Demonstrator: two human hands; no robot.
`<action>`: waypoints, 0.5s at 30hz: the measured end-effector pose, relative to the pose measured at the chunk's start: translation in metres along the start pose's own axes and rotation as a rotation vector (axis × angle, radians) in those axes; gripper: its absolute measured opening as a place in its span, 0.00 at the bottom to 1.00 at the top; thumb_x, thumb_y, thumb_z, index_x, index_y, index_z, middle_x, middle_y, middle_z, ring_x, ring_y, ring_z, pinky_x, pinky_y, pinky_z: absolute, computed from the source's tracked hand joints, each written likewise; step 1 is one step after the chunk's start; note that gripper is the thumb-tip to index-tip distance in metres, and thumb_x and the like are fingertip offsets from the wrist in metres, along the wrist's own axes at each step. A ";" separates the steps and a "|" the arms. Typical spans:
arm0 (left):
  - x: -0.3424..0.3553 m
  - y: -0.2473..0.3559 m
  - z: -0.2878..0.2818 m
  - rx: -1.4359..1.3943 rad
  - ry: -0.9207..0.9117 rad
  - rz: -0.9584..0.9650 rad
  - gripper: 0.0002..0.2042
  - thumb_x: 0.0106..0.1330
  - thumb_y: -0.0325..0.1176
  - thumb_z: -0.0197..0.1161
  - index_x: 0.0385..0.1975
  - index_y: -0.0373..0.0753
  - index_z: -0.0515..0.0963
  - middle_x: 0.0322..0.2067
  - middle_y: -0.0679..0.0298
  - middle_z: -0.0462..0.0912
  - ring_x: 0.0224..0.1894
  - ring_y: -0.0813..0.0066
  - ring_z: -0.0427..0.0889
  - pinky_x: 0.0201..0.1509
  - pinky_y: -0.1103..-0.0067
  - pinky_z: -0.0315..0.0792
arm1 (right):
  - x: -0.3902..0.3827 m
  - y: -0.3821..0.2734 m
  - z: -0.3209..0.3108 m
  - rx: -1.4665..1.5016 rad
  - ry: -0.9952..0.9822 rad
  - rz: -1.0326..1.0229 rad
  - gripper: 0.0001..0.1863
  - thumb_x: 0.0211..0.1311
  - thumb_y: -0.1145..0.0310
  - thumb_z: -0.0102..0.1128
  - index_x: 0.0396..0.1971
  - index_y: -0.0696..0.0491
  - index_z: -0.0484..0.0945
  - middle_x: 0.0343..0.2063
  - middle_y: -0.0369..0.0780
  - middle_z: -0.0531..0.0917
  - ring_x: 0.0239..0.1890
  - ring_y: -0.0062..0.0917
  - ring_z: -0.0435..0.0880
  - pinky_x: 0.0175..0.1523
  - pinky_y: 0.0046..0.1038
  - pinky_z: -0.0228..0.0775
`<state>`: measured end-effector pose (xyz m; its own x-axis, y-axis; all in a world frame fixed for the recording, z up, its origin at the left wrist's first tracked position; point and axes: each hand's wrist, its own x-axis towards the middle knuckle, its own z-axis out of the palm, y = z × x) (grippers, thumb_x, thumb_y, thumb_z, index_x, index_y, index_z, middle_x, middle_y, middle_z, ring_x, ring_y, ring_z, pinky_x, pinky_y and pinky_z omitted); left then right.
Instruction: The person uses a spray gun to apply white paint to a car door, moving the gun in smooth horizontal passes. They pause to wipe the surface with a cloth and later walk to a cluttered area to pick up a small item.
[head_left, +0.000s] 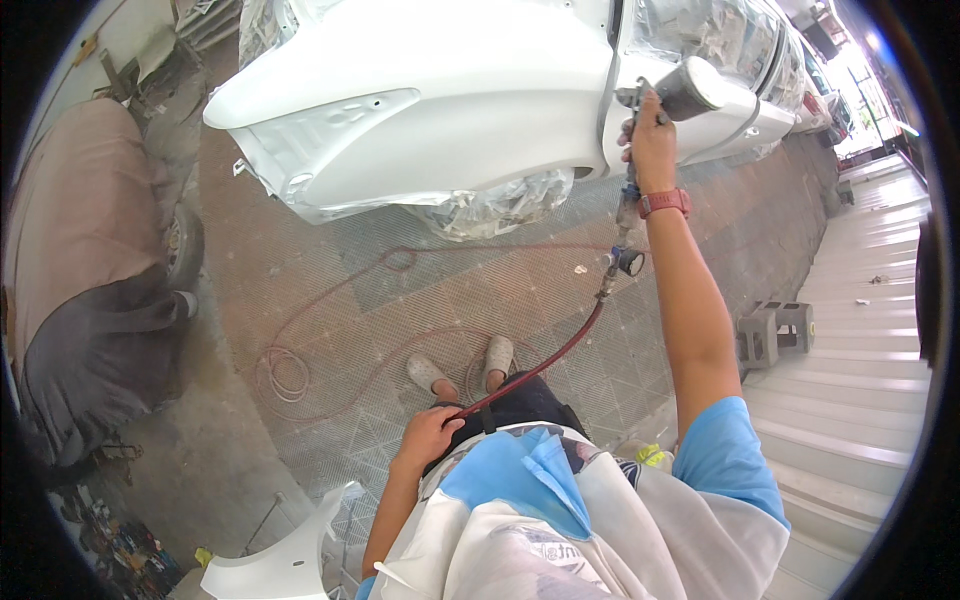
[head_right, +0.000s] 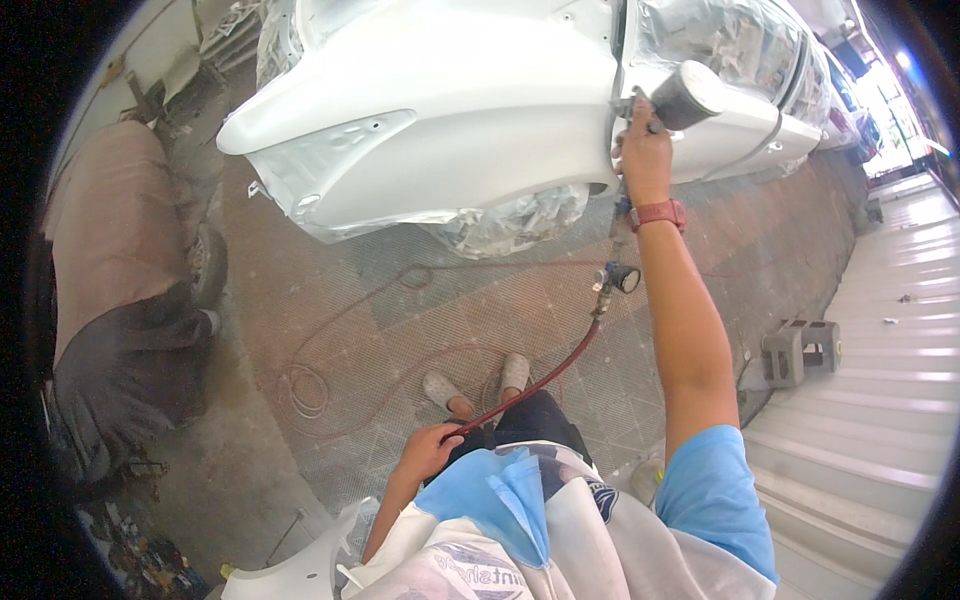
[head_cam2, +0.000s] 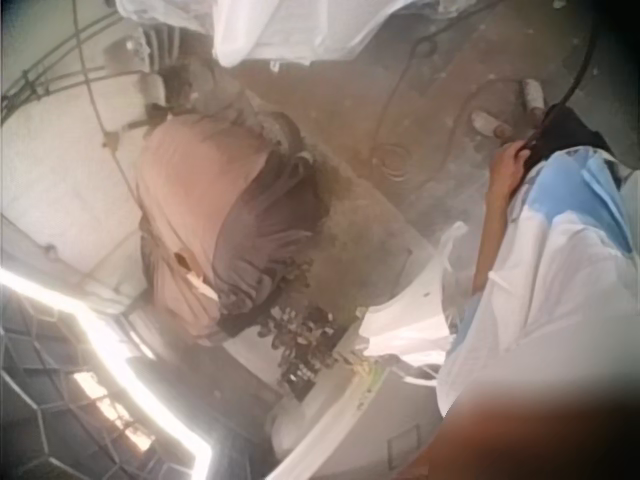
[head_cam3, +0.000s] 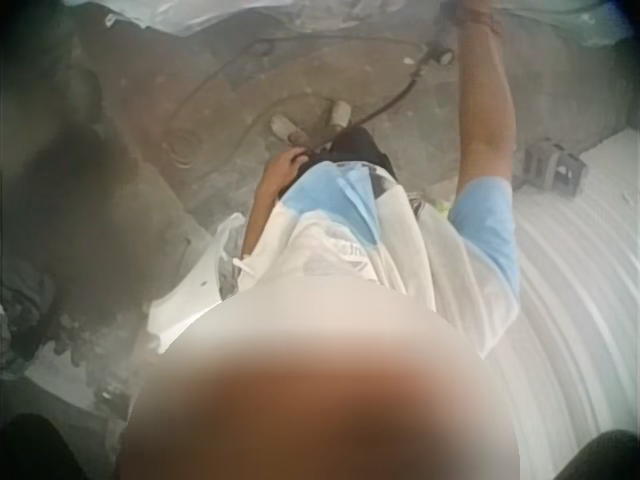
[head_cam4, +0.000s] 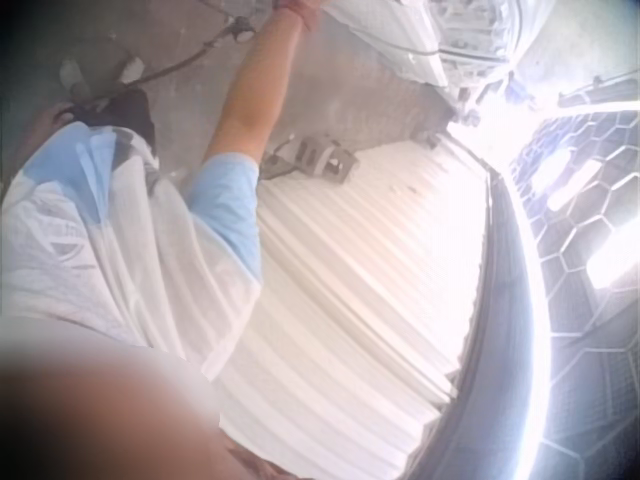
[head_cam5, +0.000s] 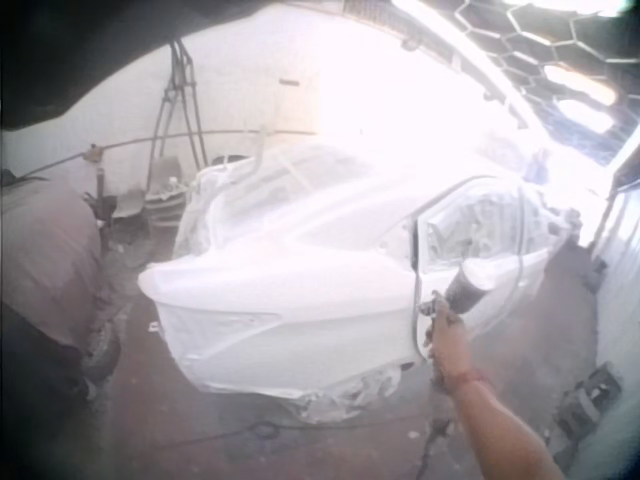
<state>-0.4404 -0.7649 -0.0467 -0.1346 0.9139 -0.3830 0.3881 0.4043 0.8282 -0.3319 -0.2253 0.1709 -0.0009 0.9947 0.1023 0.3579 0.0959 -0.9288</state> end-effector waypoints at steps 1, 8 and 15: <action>-0.003 -0.004 -0.002 0.022 -0.019 -0.020 0.15 0.71 0.42 0.70 0.48 0.39 0.88 0.43 0.52 0.90 0.47 0.47 0.88 0.51 0.59 0.79 | -0.010 -0.006 0.009 0.023 -0.058 -0.024 0.33 0.84 0.42 0.49 0.49 0.63 0.83 0.22 0.36 0.80 0.20 0.18 0.80 0.19 0.23 0.71; -0.044 -0.054 -0.007 -0.024 -0.110 -0.195 0.15 0.72 0.43 0.70 0.48 0.38 0.86 0.44 0.51 0.88 0.50 0.49 0.85 0.54 0.61 0.78 | -0.100 -0.053 0.093 0.156 -0.353 0.038 0.30 0.85 0.43 0.47 0.43 0.57 0.84 0.22 0.34 0.80 0.20 0.16 0.80 0.18 0.20 0.68; -0.094 -0.117 0.001 -0.183 0.042 -0.357 0.18 0.75 0.46 0.68 0.52 0.37 0.84 0.49 0.50 0.88 0.54 0.51 0.85 0.59 0.63 0.77 | -0.182 -0.089 0.193 0.215 -0.509 -0.032 0.31 0.83 0.47 0.53 0.55 0.65 0.81 0.21 0.41 0.81 0.20 0.22 0.81 0.25 0.27 0.74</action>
<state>-0.4726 -0.8983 -0.1077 -0.2702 0.7143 -0.6456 0.1424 0.6928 0.7069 -0.5437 -0.4080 0.1668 -0.4786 0.8780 -0.0034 0.1519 0.0790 -0.9852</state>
